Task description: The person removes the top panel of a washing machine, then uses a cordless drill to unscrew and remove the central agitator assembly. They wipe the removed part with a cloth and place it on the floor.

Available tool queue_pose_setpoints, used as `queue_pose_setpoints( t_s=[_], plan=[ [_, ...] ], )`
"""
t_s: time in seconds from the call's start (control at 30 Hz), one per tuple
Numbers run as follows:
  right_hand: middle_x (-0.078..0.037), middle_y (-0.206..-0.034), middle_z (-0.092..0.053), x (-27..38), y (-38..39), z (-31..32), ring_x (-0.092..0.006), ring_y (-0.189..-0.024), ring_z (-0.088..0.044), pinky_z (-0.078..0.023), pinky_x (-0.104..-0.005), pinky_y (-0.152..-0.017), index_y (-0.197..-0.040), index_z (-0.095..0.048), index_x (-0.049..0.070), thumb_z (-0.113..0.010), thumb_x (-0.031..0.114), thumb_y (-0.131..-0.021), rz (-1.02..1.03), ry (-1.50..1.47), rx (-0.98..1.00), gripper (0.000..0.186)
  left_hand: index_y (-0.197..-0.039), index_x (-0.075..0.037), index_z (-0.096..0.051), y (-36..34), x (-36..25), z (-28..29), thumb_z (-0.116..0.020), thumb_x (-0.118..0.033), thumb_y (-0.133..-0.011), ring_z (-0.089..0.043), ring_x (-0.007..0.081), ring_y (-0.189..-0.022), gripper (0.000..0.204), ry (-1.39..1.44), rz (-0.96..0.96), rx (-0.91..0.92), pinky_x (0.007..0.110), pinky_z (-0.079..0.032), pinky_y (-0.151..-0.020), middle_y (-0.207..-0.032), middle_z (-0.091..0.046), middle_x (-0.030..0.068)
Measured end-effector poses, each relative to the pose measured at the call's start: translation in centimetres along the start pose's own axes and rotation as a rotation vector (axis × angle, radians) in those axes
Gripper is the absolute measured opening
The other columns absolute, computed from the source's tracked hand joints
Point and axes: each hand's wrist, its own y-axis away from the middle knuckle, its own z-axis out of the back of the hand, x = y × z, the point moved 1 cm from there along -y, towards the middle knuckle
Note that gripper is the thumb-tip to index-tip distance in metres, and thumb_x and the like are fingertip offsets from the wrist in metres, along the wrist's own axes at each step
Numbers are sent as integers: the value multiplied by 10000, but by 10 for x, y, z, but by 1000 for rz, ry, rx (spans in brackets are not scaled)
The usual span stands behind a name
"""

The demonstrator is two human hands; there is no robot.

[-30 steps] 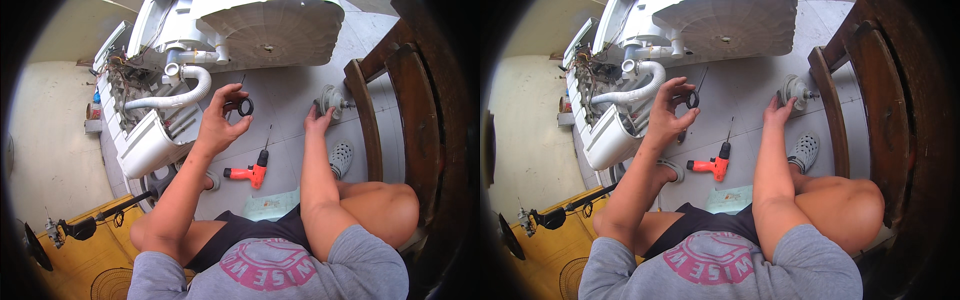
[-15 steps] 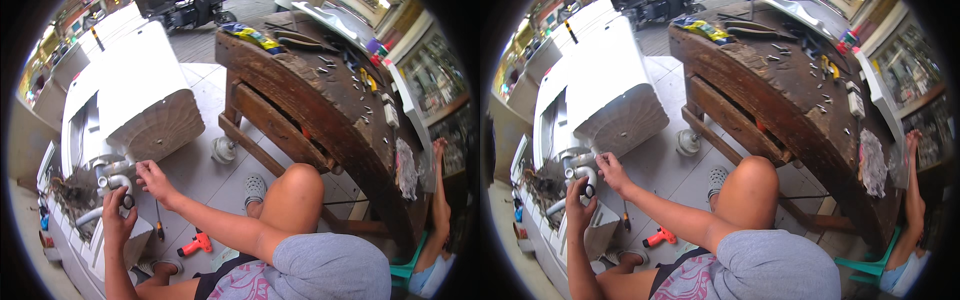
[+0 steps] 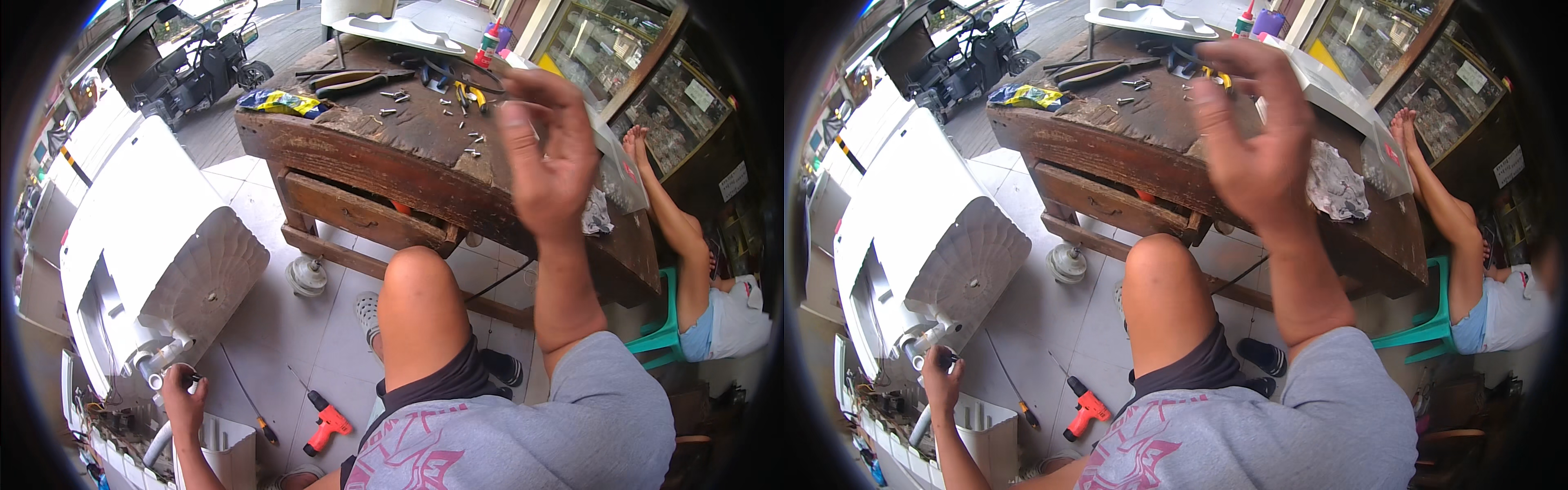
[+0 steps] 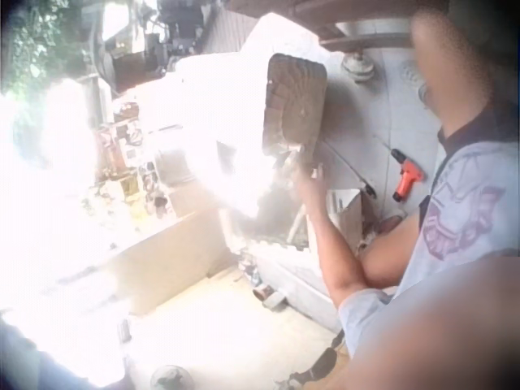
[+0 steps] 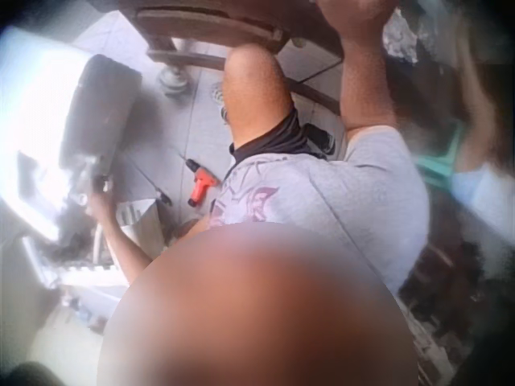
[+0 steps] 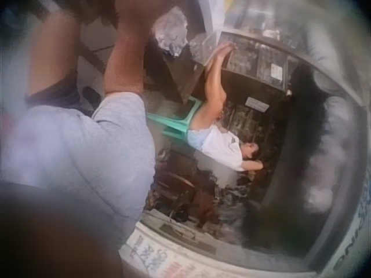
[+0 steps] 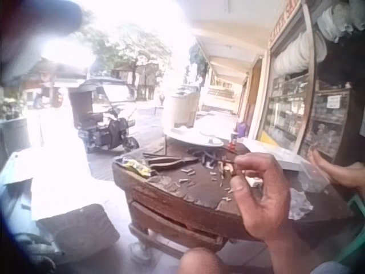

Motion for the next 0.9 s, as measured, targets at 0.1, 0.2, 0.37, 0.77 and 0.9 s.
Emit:
queue_pose_setpoints(
  t_s=[0.1, 0.2, 0.37, 0.77, 0.9],
  plan=[
    [-207, -1325, -707, -68, 11, 109, -320, -1235, -687, -503, -419, -1096, -1404, -655, 16, -665, 306, -1069, -335, 715, 156, 444, -1014, 31, -625, -3, 11, 7, -832, -110, -889, -699, 185, -840, 279, 6, 94, -85, 344, -601, -828, -963, -685, 117],
    [-201, -1292, -700, -119, 62, 151, -337, -1304, -637, -439, -412, -1158, -1366, -700, 28, -764, 328, -982, -699, 598, 590, 492, -989, 42, -637, -9, 22, 13, -820, -143, -916, -679, 154, -830, 270, 175, 238, -126, 328, -589, -795, -895, -689, 82],
    [-91, -1067, -679, -188, 104, 177, -213, -1000, -624, -496, -368, -953, -1026, -684, -8, -744, 200, -1009, -650, 366, 377, 217, -919, 11, -640, -19, 16, 14, -778, -135, -974, -670, 108, -886, 208, 918, 330, -170, 253, -554, -807, -928, -705, 51],
    [-191, -1498, -578, 47, 23, -77, -313, -1297, -654, -595, -428, -1063, -1488, -515, 89, -495, 178, -1140, -389, -1138, 79, 360, -1406, -95, -587, 35, -94, 51, -835, -201, -954, -685, 207, -1168, 527, 433, -157, -356, 384, -556, -957, -1333, -705, 87],
    [-100, -1143, -683, 195, 115, -260, -193, -984, -727, -626, -360, -846, -1329, -467, 97, -550, 260, -1149, -1090, -1524, 808, 256, -1307, -72, -687, 28, -120, 28, -838, -103, -857, -671, 323, -1122, 476, 166, -332, -512, 417, -555, -953, -1245, -722, 140]
  ],
)
